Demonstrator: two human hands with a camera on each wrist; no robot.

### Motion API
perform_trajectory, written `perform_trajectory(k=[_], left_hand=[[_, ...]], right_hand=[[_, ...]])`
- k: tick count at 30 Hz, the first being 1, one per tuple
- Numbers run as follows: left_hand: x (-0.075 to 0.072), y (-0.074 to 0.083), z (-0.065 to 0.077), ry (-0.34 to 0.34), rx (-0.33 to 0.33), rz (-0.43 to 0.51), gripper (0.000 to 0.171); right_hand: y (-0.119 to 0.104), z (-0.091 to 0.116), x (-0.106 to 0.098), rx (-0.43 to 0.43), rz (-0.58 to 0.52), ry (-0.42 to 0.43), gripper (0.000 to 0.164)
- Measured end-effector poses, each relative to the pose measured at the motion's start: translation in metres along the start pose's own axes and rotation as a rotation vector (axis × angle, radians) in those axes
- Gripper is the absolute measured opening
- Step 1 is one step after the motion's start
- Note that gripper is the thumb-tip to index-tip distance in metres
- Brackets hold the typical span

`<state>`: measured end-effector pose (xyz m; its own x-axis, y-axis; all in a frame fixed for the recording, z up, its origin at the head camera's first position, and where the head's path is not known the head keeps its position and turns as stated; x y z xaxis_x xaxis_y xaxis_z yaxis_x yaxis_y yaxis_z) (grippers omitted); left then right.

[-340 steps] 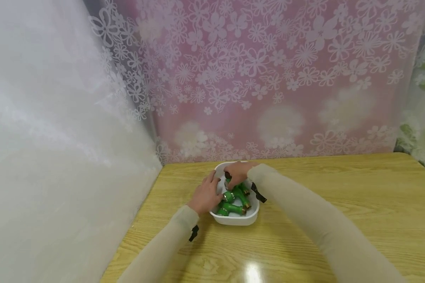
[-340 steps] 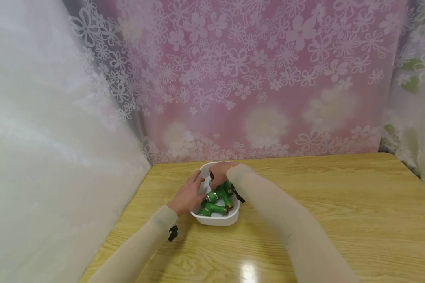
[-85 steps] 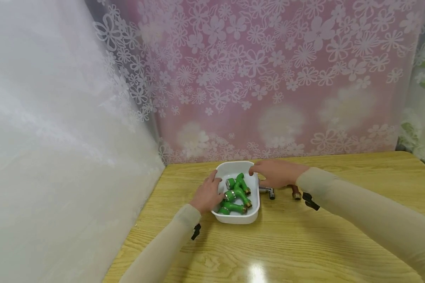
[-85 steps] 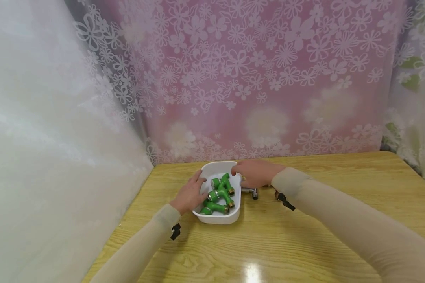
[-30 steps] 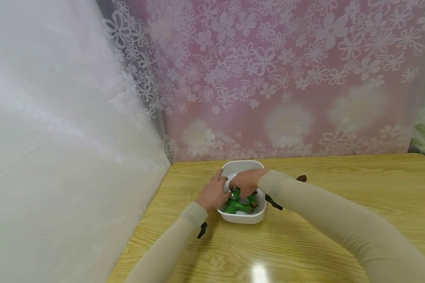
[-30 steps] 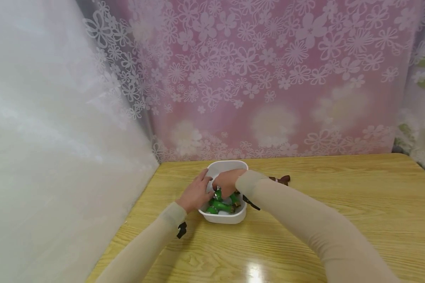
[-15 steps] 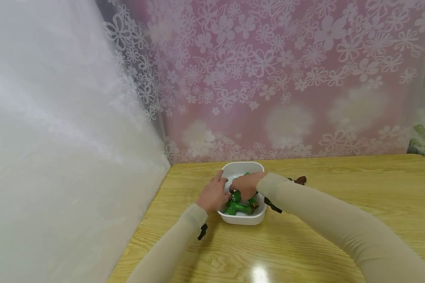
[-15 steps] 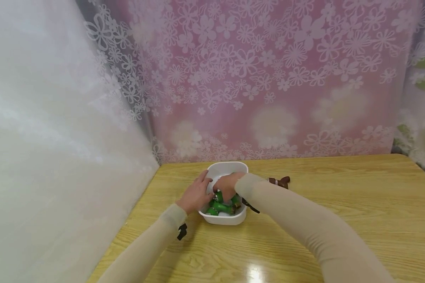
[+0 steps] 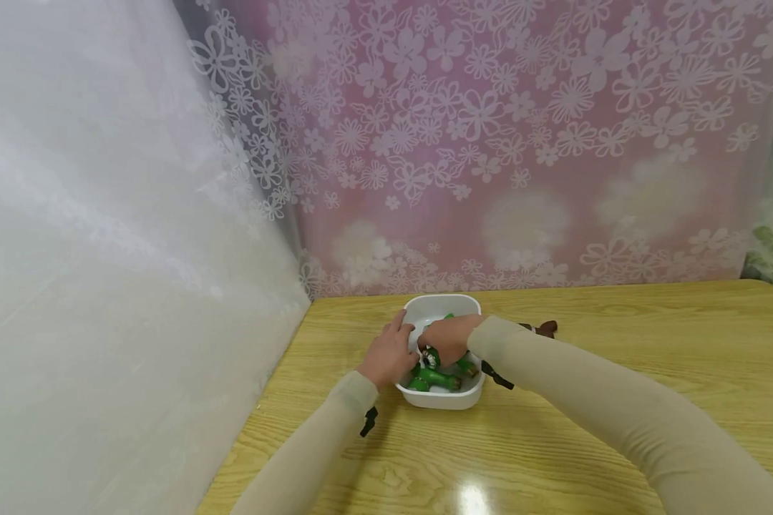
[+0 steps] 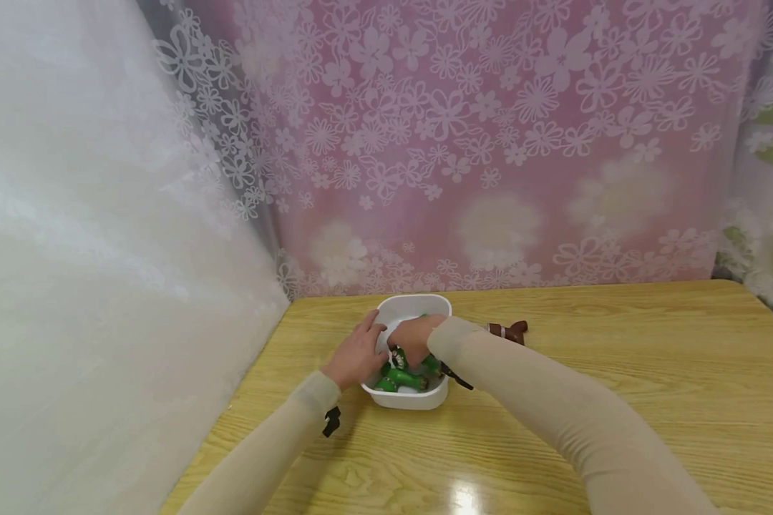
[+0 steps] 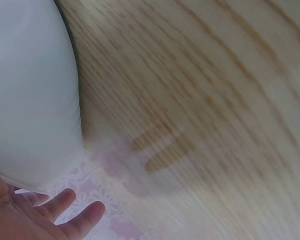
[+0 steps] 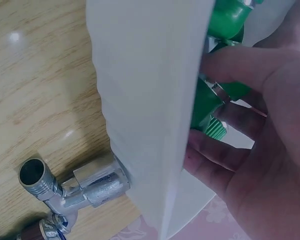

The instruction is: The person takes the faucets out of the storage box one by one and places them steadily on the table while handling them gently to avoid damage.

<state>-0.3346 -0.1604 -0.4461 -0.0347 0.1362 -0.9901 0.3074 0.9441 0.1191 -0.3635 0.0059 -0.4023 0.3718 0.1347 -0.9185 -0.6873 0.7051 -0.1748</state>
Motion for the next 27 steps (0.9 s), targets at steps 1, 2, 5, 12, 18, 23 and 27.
perform_trajectory(k=[1, 2, 5, 12, 18, 23, 27], left_hand=[[0.0, 0.0, 0.0, 0.0, 0.0, 0.001, 0.052], [0.0, 0.0, -0.001, -0.001, 0.0, 0.0, 0.052], [0.001, 0.0, -0.002, 0.001, 0.001, -0.005, 0.053], [0.004, -0.001, -0.002, 0.001, -0.001, 0.009, 0.052], [0.004, -0.001, -0.002, 0.01, 0.005, -0.003, 0.052], [0.004, -0.001, -0.002, 0.002, 0.005, -0.003, 0.053], [0.003, 0.0, -0.001, -0.004, 0.004, 0.018, 0.053]], right_hand=[[0.0, 0.0, 0.0, -0.001, 0.002, 0.004, 0.045], [0.0, 0.0, 0.0, -0.002, 0.007, 0.007, 0.044], [0.001, 0.001, 0.001, -0.014, 0.026, 0.023, 0.043], [0.002, 0.005, -0.001, -0.08, 0.03, 0.05, 0.041], [0.002, 0.012, -0.006, -0.134, 0.036, 0.083, 0.036], [-0.001, 0.02, -0.011, -0.136, 0.042, 0.092, 0.038], [-0.002, 0.026, -0.015, -0.149, 0.062, 0.106, 0.041]])
Point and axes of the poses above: each hand's wrist, its own z-axis away from the middle knuckle, its own x-axis out of the palm, y = z × x, the point moved 1 cm from there along -z, towards the middle knuckle, and after that the axes turned 2 degrees about -z, right-handed, at the moved point
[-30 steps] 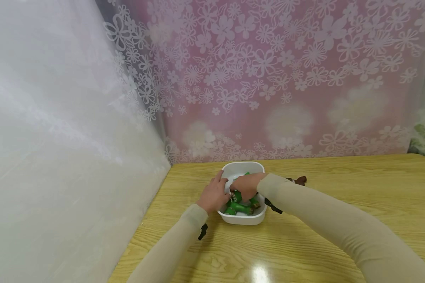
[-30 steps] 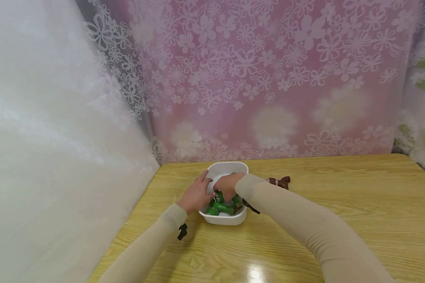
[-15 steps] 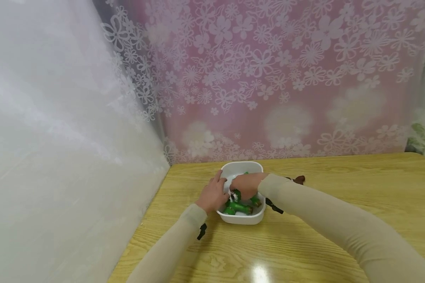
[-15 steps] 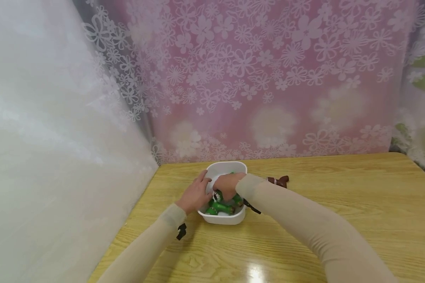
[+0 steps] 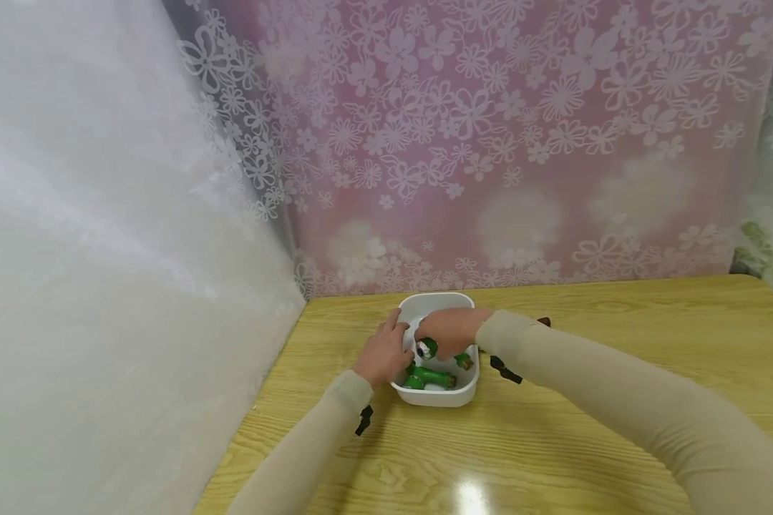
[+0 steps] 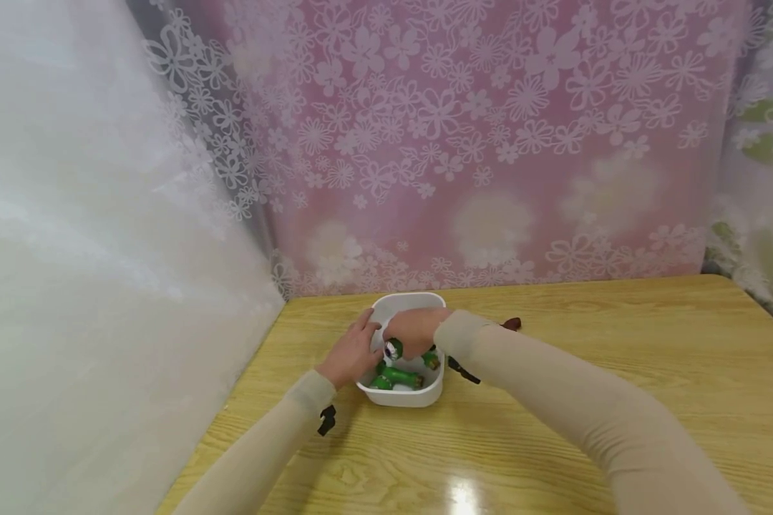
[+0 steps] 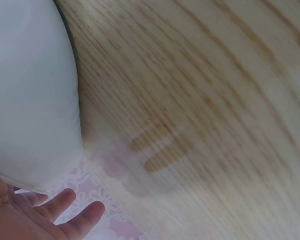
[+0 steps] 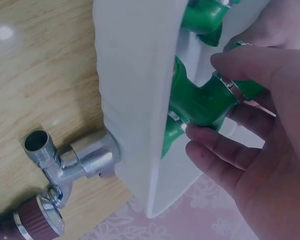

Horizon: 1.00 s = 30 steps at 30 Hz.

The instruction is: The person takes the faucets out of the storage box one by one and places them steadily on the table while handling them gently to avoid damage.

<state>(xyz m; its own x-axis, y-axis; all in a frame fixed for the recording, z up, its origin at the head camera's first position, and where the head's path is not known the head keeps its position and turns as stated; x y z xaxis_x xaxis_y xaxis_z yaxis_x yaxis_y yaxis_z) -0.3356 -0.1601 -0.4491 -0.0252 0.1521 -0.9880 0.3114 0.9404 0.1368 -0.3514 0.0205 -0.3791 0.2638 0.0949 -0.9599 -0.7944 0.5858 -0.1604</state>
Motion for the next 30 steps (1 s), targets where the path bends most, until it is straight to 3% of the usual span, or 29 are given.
perform_trajectory(k=[8, 20, 30], left_hand=[[-0.003, 0.003, 0.0, 0.009, 0.006, -0.002, 0.053], [-0.002, 0.003, 0.001, 0.0, -0.01, -0.006, 0.052], [-0.001, 0.004, 0.001, 0.006, -0.018, -0.004, 0.052]], right_hand=[[0.004, 0.009, -0.007, -0.019, 0.014, 0.017, 0.048], [0.003, 0.021, -0.015, -0.071, 0.027, 0.097, 0.043], [0.006, 0.035, -0.018, -0.066, 0.011, 0.141, 0.044]])
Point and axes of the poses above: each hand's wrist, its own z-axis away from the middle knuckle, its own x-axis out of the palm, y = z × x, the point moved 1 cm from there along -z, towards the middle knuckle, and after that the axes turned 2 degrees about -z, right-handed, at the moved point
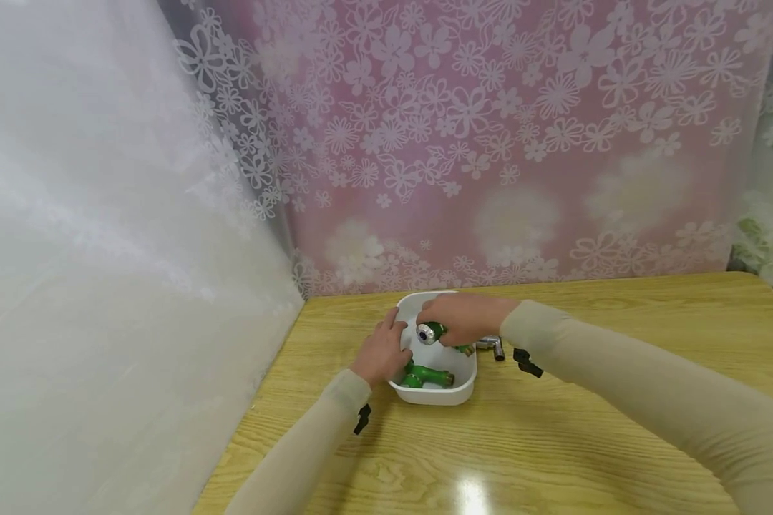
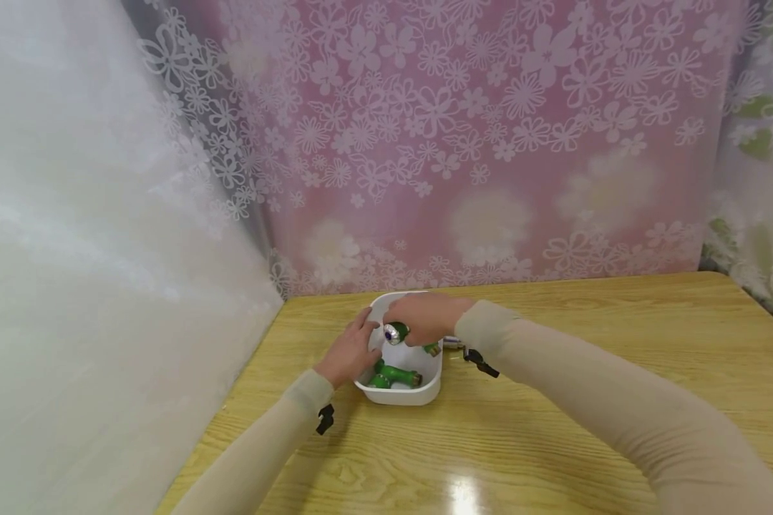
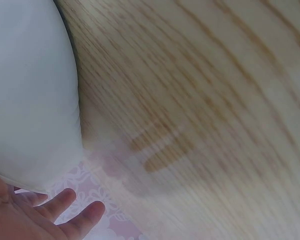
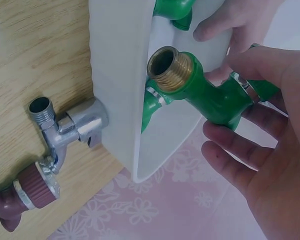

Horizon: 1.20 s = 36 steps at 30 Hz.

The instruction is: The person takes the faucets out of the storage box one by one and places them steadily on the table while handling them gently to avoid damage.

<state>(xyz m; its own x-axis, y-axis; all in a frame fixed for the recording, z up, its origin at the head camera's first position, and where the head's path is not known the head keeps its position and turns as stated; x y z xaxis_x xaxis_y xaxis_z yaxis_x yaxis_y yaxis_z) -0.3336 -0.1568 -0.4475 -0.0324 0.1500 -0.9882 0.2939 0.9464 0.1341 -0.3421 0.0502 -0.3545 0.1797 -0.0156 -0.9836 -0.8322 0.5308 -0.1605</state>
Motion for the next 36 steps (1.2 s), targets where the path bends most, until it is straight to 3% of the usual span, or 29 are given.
perform_trajectory(k=[12, 36], left_hand=[[0.001, 0.0, -0.001, -0.016, -0.026, -0.013, 0.055], [0.002, -0.002, -0.002, -0.007, -0.02, -0.013, 0.056]], right_hand=[[0.014, 0.022, 0.0, 0.022, -0.004, 0.033, 0.046], [0.048, 0.077, 0.006, 0.157, -0.004, 0.035, 0.052]])
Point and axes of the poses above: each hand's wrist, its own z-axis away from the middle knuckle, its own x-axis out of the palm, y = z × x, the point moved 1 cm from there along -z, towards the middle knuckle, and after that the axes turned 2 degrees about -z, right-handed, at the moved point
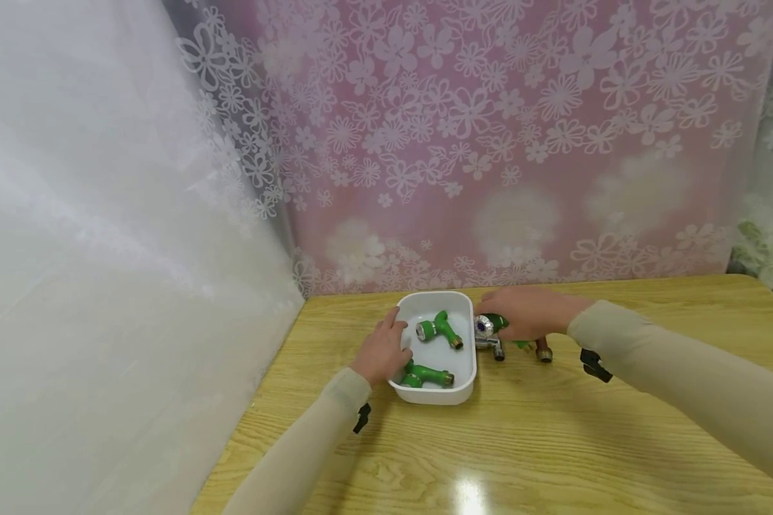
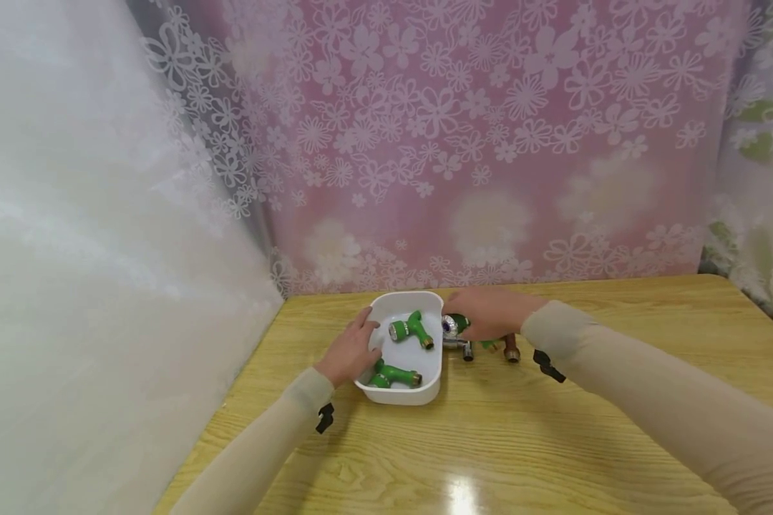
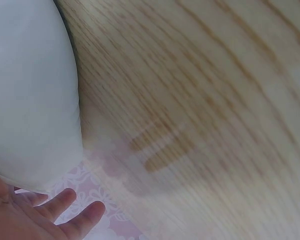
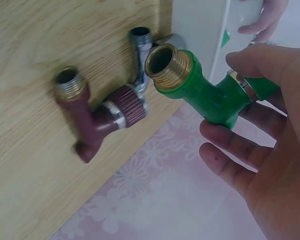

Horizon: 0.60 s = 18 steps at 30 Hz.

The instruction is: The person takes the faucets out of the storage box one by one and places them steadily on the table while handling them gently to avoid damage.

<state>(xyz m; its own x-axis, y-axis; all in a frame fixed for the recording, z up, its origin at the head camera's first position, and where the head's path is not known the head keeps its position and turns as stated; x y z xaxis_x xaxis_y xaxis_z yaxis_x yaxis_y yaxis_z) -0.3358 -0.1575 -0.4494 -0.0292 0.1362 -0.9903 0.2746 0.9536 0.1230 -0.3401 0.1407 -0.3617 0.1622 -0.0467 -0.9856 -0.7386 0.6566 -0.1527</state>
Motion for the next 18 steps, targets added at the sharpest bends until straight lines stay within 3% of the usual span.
perform_trajectory(k=[18], left_hand=[[-0.001, 0.0, -0.001, -0.004, -0.007, 0.005, 0.056]], right_hand=[[0.035, 0.026, 0.012, 0.043, 0.024, -0.007, 0.047]])
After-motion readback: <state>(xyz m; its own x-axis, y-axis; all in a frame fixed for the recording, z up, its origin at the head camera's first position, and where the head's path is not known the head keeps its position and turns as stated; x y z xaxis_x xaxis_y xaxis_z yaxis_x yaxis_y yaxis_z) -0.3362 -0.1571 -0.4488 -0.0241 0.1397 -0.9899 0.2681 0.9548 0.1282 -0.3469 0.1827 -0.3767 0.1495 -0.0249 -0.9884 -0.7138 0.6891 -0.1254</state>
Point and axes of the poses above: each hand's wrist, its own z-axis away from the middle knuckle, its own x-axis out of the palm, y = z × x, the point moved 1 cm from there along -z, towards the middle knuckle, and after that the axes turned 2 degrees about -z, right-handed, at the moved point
